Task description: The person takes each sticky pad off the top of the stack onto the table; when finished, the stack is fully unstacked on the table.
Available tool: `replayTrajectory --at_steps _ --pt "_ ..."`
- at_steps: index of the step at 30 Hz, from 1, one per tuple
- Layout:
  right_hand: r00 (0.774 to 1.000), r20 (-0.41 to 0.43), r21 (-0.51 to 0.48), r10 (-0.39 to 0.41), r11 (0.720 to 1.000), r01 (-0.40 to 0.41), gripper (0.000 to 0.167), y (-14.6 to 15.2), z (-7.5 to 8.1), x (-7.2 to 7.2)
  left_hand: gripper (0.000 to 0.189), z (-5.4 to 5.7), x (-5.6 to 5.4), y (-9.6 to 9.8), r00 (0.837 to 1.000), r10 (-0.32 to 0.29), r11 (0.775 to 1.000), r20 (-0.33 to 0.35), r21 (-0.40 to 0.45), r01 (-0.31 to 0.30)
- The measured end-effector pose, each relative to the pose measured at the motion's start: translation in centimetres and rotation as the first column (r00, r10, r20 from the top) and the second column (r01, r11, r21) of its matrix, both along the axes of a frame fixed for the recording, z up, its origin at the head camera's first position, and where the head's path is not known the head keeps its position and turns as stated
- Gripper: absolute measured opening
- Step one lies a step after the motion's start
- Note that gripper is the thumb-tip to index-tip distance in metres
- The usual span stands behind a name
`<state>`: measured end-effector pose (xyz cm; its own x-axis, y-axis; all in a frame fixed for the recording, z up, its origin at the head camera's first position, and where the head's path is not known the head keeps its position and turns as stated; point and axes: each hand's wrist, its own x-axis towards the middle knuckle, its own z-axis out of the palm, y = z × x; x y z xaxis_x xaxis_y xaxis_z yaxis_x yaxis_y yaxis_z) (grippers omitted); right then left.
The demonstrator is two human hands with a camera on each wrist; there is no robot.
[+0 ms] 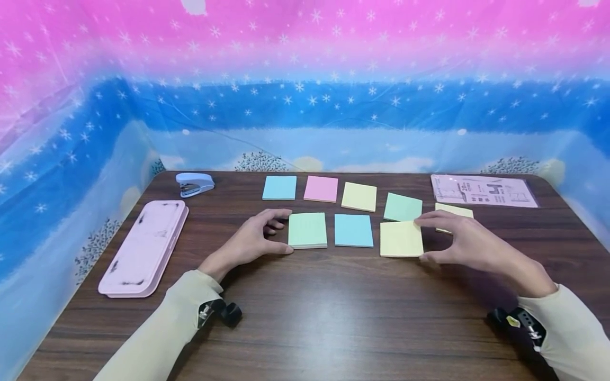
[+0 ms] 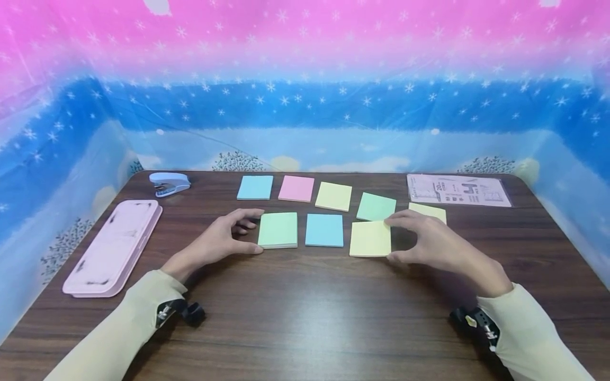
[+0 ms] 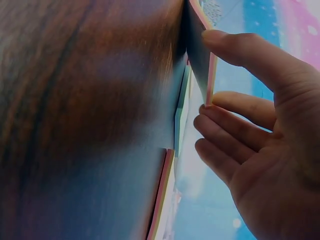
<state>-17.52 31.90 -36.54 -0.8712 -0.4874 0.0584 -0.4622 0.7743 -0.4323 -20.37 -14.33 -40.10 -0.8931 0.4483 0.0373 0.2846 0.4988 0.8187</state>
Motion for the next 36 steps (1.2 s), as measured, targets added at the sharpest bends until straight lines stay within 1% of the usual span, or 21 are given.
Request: replayTrajectory --at_steps 5,11,23,30,36 --pt "1.0 -0.005 0.009 0.023 1.0 -0.023 0.07 0.0 -0.3 0.0 0.081 -0.1 0.1 -0.1 1.0 0.004 1.0 0.006 -0.003 -0.004" --pt "0.999 0.009 0.017 0.036 0.999 -0.036 0.068 -0.3 -0.7 0.2 0.082 -0.2 0.4 -0.3 1.0 0.002 1.0 0.009 -0.012 -0.002" --pt "0.998 0.031 0.032 0.059 0.998 -0.06 0.066 -1.0 -1.4 0.2 0.08 -0.3 0.8 -0.9 1.0 0.011 1.0 -0.004 -0.025 -0.011" --pt "0.998 0.037 0.05 0.043 0.998 -0.045 0.067 -0.8 -1.1 0.3 0.081 -0.1 0.6 -0.6 1.0 0.0 1.0 0.005 -0.015 0.0" --pt "0.998 0.032 0.053 0.054 0.997 -0.056 0.068 -0.7 -0.9 0.2 0.081 -0.1 0.5 -0.4 1.0 0.004 1.0 0.011 -0.007 -0.004"
